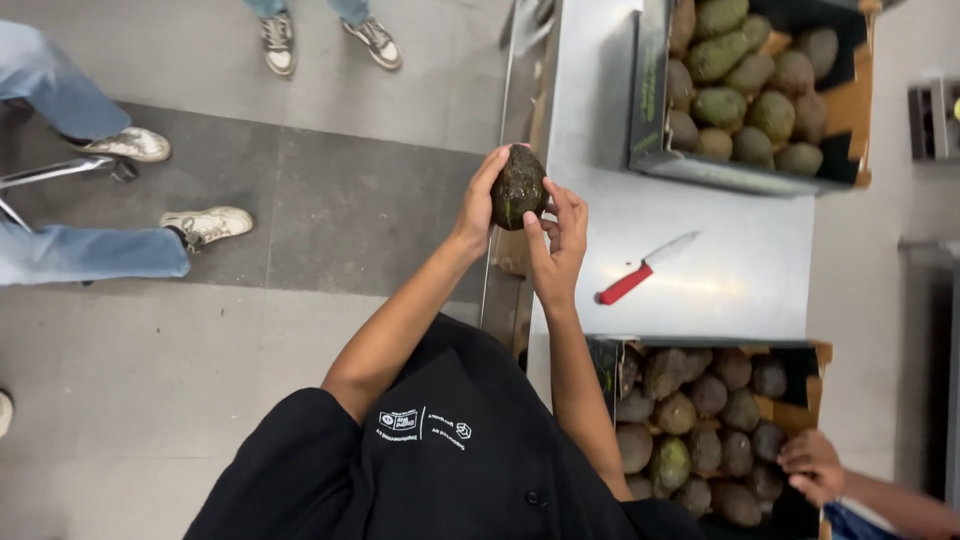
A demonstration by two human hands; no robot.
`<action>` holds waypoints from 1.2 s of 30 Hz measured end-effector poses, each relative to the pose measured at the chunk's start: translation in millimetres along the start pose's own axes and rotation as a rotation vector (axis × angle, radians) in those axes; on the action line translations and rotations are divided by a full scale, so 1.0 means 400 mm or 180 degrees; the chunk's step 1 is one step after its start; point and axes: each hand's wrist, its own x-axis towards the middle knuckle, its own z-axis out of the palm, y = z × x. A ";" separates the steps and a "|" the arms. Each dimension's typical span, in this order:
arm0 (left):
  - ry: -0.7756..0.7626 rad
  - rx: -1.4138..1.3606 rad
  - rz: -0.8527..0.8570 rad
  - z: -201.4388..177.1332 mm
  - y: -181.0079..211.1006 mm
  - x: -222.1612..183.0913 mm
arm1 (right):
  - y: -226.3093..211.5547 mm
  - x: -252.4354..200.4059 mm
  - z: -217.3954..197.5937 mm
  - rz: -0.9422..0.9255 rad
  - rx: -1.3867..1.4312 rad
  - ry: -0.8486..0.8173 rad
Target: Sorting avocados into crates and inspecting them by cutting some in half with a knife.
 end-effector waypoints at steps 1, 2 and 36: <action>-0.0009 0.0015 -0.0084 0.020 0.010 -0.015 | -0.007 -0.016 -0.009 0.0060 -0.0012 0.0061; -0.0046 -0.0137 -0.0233 0.041 0.020 -0.030 | -0.014 -0.031 -0.017 -0.0030 -0.0092 0.0115; -0.0668 0.2209 -0.1286 -0.009 -0.249 0.119 | 0.408 0.090 -0.802 0.2022 -0.1524 0.2482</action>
